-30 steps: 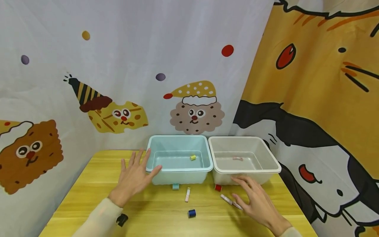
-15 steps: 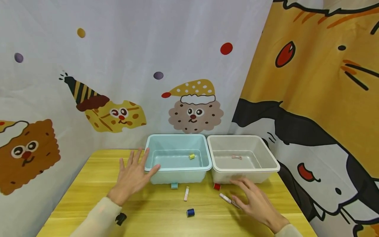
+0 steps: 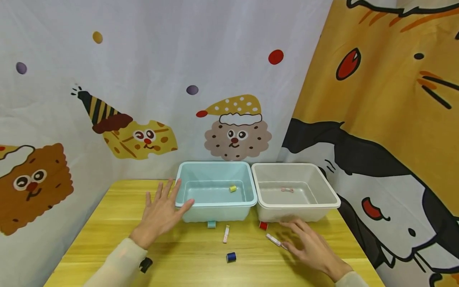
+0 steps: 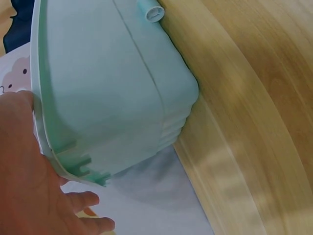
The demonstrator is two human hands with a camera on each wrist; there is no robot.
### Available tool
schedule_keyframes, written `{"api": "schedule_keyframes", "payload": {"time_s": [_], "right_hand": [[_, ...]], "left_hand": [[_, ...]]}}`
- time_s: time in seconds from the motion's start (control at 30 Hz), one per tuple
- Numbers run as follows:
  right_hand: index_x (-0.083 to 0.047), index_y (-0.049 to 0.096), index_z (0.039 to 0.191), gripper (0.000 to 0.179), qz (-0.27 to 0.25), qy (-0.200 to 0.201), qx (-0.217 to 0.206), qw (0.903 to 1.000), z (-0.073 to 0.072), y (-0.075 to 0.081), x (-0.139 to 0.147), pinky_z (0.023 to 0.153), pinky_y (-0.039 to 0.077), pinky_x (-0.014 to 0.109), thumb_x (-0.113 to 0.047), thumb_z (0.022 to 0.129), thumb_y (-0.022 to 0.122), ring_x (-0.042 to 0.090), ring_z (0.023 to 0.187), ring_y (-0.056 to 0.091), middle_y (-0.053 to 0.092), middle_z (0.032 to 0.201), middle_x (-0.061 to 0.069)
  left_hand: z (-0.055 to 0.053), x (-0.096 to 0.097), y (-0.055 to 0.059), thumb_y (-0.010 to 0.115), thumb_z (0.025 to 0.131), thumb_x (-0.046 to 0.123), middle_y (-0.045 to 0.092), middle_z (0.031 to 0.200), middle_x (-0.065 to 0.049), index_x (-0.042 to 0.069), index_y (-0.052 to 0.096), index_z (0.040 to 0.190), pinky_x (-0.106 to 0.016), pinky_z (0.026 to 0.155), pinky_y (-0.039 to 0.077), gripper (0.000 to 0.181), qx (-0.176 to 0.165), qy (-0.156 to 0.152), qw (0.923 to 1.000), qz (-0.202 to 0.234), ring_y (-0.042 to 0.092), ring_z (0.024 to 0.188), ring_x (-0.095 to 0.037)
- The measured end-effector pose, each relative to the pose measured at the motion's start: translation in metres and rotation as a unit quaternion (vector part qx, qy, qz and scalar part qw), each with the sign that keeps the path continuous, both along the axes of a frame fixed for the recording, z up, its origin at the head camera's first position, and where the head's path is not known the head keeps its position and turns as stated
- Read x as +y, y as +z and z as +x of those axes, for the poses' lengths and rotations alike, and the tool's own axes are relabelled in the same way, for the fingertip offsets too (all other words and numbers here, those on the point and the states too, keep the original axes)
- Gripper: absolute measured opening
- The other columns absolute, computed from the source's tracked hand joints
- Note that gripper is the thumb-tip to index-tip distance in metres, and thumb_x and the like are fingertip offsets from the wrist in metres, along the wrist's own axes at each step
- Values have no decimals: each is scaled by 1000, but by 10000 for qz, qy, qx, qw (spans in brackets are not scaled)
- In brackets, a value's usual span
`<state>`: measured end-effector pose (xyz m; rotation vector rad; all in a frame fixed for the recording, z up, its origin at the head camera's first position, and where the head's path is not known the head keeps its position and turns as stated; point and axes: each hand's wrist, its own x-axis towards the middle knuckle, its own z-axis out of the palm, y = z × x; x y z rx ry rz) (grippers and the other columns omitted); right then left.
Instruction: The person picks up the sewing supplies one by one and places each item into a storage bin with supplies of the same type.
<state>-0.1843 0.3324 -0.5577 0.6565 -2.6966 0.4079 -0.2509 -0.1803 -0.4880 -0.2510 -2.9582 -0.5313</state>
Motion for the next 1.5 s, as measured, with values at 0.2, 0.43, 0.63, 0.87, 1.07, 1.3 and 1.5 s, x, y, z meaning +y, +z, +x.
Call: {"api": "schedule_keyframes", "payload": {"time_s": [0.2,0.43,0.63,0.87,1.07,1.3,1.5], "right_hand": [[-27,75,152,60,-6,-89,-462,9989,1,-2,3,88,70,40,-39,98,97,11,115,77,74,138,-14],[-27,78,148,51,-10,-128,-751,9971,2,-8,8,83,67,33,-43,102,93,5,107,73,75,135,-14],[-24,81,141,46,-97,164,-677,9975,2,-13,12,70,53,23,-33,99,96,0,90,61,74,125,-10],[-25,80,140,46,-156,317,-1000,9944,2,-14,14,67,48,20,-27,97,97,-3,86,57,71,119,-11],[-27,80,138,43,-233,357,-1099,9930,3,-14,13,63,45,18,-26,98,97,-6,81,55,68,114,-13],[-25,80,137,41,-287,314,-1298,9906,4,-14,14,63,46,18,-26,99,96,-7,81,54,67,108,-14],[-24,83,130,33,-295,367,-1318,9902,3,-17,16,64,48,18,-21,99,95,-7,81,55,65,102,-17]], "left_hand": [[1,1,0,41,115,82,18,197,-18,18,21,189,-94,134,15,100,36,-49,10000,-7,17,180,-58],[0,0,-1,42,116,82,18,197,-15,16,20,189,-94,133,19,101,95,-132,9999,18,17,180,-57],[-1,0,0,46,117,78,18,197,-13,14,20,188,-93,134,19,100,93,-180,9998,-12,16,181,-55],[-2,-1,-1,48,116,77,20,197,-12,12,22,188,-94,134,17,100,115,-199,9997,-47,15,182,-54],[-3,-1,0,43,115,81,21,196,-13,11,24,187,-94,134,15,103,177,-220,9996,-95,16,182,-54],[-1,-1,2,46,116,78,21,196,-14,10,23,187,-94,134,15,101,134,-251,9995,-112,16,182,-54],[-2,-1,1,43,116,81,21,196,-14,10,22,188,-94,134,17,103,143,-263,9994,-148,17,182,-53]]}}
